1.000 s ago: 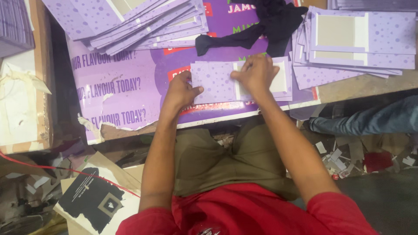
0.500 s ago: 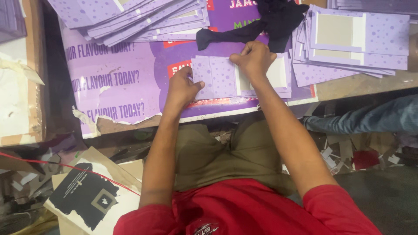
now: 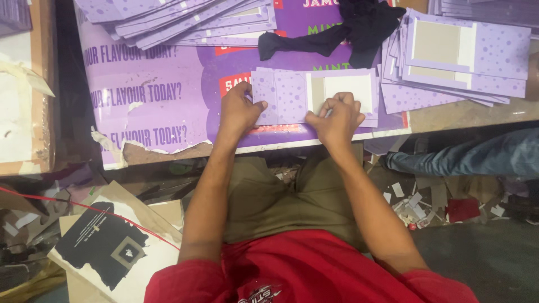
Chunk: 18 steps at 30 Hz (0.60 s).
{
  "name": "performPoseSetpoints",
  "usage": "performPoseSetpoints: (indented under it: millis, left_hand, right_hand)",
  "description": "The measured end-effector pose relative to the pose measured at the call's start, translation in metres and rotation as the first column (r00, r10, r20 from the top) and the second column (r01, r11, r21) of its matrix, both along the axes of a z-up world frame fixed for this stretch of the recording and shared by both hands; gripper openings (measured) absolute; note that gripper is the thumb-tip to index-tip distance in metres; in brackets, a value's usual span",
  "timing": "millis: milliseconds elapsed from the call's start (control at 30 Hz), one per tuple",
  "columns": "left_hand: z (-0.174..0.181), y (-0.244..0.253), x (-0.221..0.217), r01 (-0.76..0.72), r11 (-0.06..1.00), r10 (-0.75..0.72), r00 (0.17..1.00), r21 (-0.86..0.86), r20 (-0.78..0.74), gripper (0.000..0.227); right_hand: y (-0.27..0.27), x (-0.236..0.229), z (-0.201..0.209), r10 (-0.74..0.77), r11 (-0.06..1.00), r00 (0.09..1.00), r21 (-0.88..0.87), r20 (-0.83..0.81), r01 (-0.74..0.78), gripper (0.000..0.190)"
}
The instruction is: The person sits on the floor and repeatedly folds small purple paper sheets by hand, stacking the finished pieces into a pile. The person occasionally adjusts the stack and continues folding individual sheets.
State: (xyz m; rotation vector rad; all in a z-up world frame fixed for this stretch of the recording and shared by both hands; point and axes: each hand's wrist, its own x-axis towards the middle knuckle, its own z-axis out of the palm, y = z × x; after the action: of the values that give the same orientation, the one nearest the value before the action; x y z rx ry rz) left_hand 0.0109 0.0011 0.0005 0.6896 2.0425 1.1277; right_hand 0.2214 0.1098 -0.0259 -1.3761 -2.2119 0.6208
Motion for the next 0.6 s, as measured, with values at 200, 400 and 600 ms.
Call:
performPoseSetpoints:
  millis: [200, 400, 600]
  left_hand:
    - [-0.008, -0.002, 0.000, 0.020, 0.997, -0.012, 0.993, 0.068, -0.116, 0.034]
    - [-0.018, -0.001, -0.003, 0.001, 1.000, -0.001, 0.999, 0.005, -0.035, 0.037]
    - [-0.021, -0.001, -0.004, 0.044, 0.998, -0.037, 0.991, 0.051, -0.132, 0.039]
  right_hand:
    - [-0.001, 0.007, 0.001, 0.062, 0.998, 0.998, -0.012, -0.031, -0.062, 0.035]
    - [0.001, 0.009, 0.005, 0.084, 0.994, 0.996, -0.063, -0.013, -0.085, 0.035]
    - [0.002, 0.007, 0.003, 0.031, 0.998, 0.999, -0.054, -0.025, -0.032, 0.034]
